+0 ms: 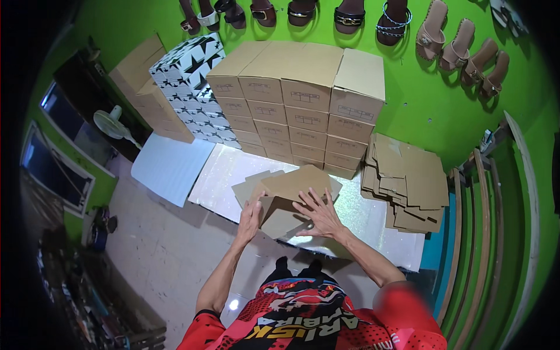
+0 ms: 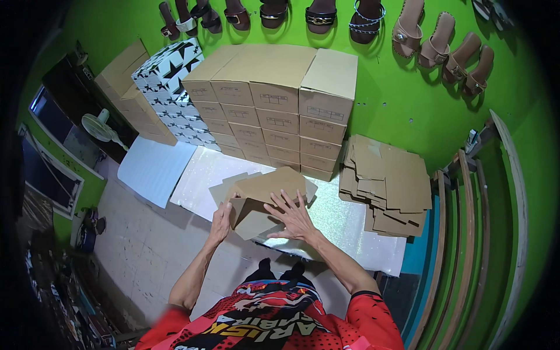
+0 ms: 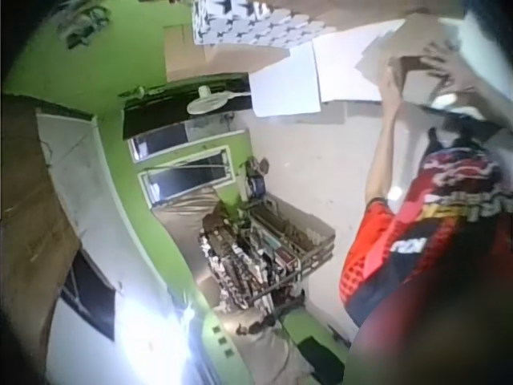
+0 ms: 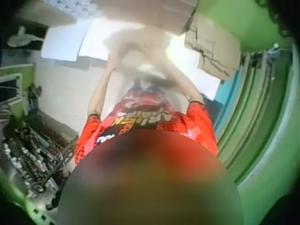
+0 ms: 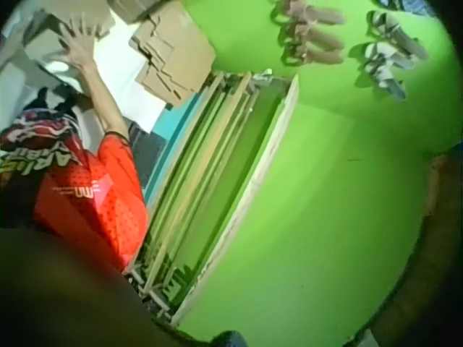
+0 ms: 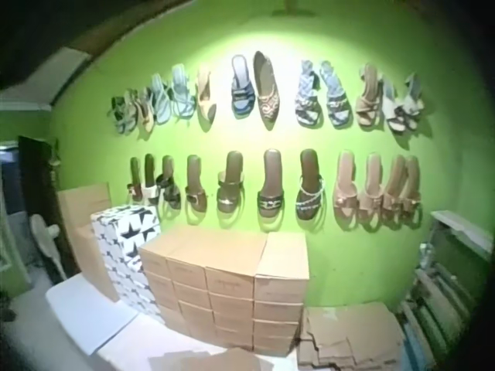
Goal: Assembling and folding cardboard shoe boxes.
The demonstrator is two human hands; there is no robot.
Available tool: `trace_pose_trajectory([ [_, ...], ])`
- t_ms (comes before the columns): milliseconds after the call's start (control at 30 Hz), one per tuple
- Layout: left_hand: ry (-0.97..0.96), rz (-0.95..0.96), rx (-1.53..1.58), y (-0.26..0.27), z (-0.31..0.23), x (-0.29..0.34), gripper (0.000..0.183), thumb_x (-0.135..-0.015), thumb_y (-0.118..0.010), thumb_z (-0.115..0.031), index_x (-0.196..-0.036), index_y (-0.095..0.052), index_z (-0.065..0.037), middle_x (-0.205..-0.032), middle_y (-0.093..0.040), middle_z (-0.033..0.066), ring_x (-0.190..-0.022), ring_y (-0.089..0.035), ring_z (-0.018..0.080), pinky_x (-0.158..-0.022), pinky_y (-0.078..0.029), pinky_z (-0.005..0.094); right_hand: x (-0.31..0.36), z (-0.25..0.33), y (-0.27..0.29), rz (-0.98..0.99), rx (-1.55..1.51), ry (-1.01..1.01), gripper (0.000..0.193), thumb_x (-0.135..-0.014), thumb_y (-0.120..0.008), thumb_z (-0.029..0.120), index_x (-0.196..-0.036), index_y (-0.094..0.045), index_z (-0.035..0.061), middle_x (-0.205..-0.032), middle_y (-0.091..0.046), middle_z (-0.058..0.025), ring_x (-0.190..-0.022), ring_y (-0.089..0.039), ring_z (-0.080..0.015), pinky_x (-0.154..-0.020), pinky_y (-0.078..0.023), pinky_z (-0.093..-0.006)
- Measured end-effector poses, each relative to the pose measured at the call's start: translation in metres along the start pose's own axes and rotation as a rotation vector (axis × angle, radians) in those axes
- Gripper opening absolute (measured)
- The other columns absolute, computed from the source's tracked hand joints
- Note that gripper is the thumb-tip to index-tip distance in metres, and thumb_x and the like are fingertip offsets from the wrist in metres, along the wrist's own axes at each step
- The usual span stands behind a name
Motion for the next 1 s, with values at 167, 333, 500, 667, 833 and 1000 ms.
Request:
trace_pose_trajectory([
  [167,-0.028,-0.185,-0.137,0.013,-0.004,-0.010,0.049,-0.115,-0.038,-0.033,-0.157,-0.052,-0.011,-0.163,-0.049,0.0102,-0.158,-0.033,0.0315,-0.126,0.002,0.0678,-0.001,-0.004,-0.009,0.057,0.141,0.038,0.082,-0.089,-0.067,0.069,-0.159,-0.048,0.0313,-0.176,-0.024,-0.0053,-0.162,-0.018,-0.0363,-0.126,-0.005,-0.0739],
  [333,-0.100,-0.243,-0.902,0.017,-0.014,-0.014,0.048,-0.114,-0.040,-0.033,-0.159,-0.051,-0.019,-0.176,-0.024,0.0087,-0.164,-0.010,0.0361,-0.118,0.013,0.0773,-0.012,-0.009,-0.031,0.011,0.217,0.033,0.061,-0.094,-0.072,0.049,-0.150,-0.059,0.0304,-0.177,-0.021,-0.0022,-0.162,-0.019,-0.0340,-0.126,-0.009,-0.0735],
  [500,-0.064,-0.331,-0.668,0.041,-0.012,-0.030,0.048,-0.115,-0.038,-0.036,-0.159,-0.052,-0.022,-0.178,-0.017,0.0105,-0.164,-0.002,0.0384,-0.116,0.016,0.0774,-0.030,-0.007,-0.040,-0.025,0.190,-0.005,0.050,-0.091,-0.077,0.032,-0.140,-0.068,0.0289,-0.177,-0.020,-0.0008,-0.163,-0.019,-0.0323,-0.126,-0.011,-0.0726],
  [667,-0.040,-0.364,-0.552,0.071,0.002,-0.048,0.050,-0.116,-0.032,-0.037,-0.159,-0.052,-0.022,-0.179,-0.011,0.0106,-0.165,0.001,0.0385,-0.116,0.015,0.0779,-0.049,0.000,-0.040,0.022,0.298,0.017,0.038,-0.090,-0.077,0.029,-0.128,-0.076,0.0265,-0.177,-0.021,-0.0006,-0.162,-0.020,-0.0327,-0.126,-0.011,-0.0733],
  [833,-0.001,-0.320,-0.569,0.097,0.031,-0.061,0.049,-0.116,-0.033,-0.038,-0.160,-0.051,-0.024,-0.179,-0.011,0.0110,-0.165,0.001,0.0385,-0.116,0.012,0.0794,-0.053,0.033,-0.019,0.019,0.075,-0.059,0.026,-0.097,-0.072,0.032,-0.121,-0.080,0.0279,-0.176,-0.024,-0.0005,-0.162,-0.019,-0.0353,-0.122,-0.008,-0.0779],
  [1000,-0.107,-0.152,-0.733,0.093,0.056,-0.070,0.048,-0.114,-0.041,-0.037,-0.161,-0.049,-0.027,-0.178,-0.017,0.0101,-0.164,-0.006,0.0370,-0.116,0.009,0.0817,-0.054,0.068,-0.008,0.048,0.053,-0.126,0.023,-0.097,-0.069,0.037,-0.098,-0.083,0.0178,-0.172,-0.035,-0.0040,-0.161,-0.022,-0.0353,-0.122,-0.009,-0.0773],
])
Point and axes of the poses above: each hand's wrist, its own x-axis away from the middle knuckle, its own y-axis out of the back of the hand, z = x × y, the point moved 8 cm from there along -x, towards the middle knuckle
